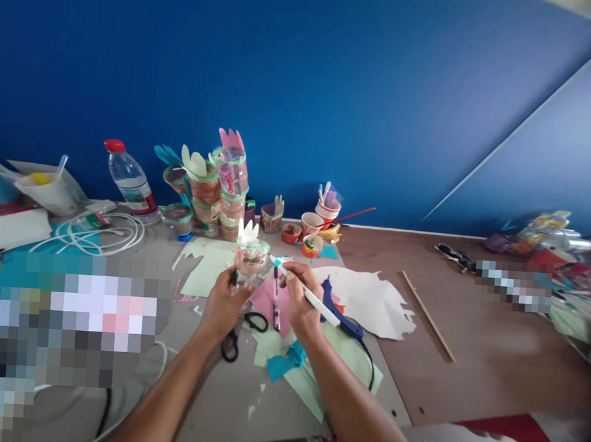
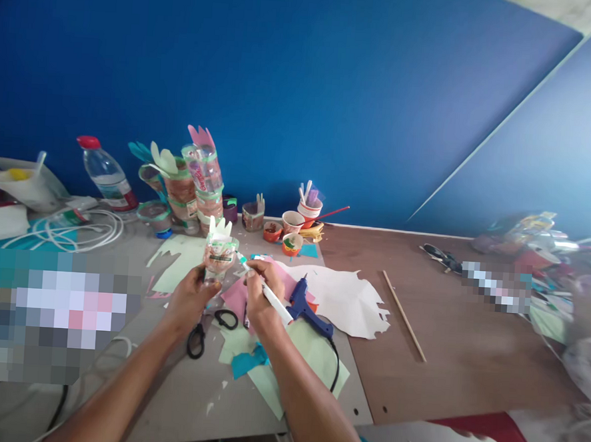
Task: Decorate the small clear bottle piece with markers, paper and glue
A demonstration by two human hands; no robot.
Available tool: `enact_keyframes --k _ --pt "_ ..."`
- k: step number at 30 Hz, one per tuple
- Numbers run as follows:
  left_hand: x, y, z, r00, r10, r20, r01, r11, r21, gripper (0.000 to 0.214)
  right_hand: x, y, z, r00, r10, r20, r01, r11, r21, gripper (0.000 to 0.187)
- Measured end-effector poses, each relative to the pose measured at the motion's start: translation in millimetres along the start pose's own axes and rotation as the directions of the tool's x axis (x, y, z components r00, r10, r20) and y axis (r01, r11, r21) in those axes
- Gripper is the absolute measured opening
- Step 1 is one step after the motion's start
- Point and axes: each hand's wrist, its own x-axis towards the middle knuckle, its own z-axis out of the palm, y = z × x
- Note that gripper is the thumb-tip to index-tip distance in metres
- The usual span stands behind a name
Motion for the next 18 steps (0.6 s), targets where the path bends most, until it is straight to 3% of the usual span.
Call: enact_keyframes --k 10,18 --pt "2 -9 1.9 0.999 0.039 -0.007 -0.04 0.999 -0.035 0.06 -2 -4 1 0.98 -0.186 0.063 0.19 0.98 -0.057 0.018" --pt "2 -12 1.1 0.999 0.039 -0.027 -0.039 0.999 0.005 0.062 1 -5 1 0.996 -0.08 0.032 0.082 0.996 -0.045 0.019"
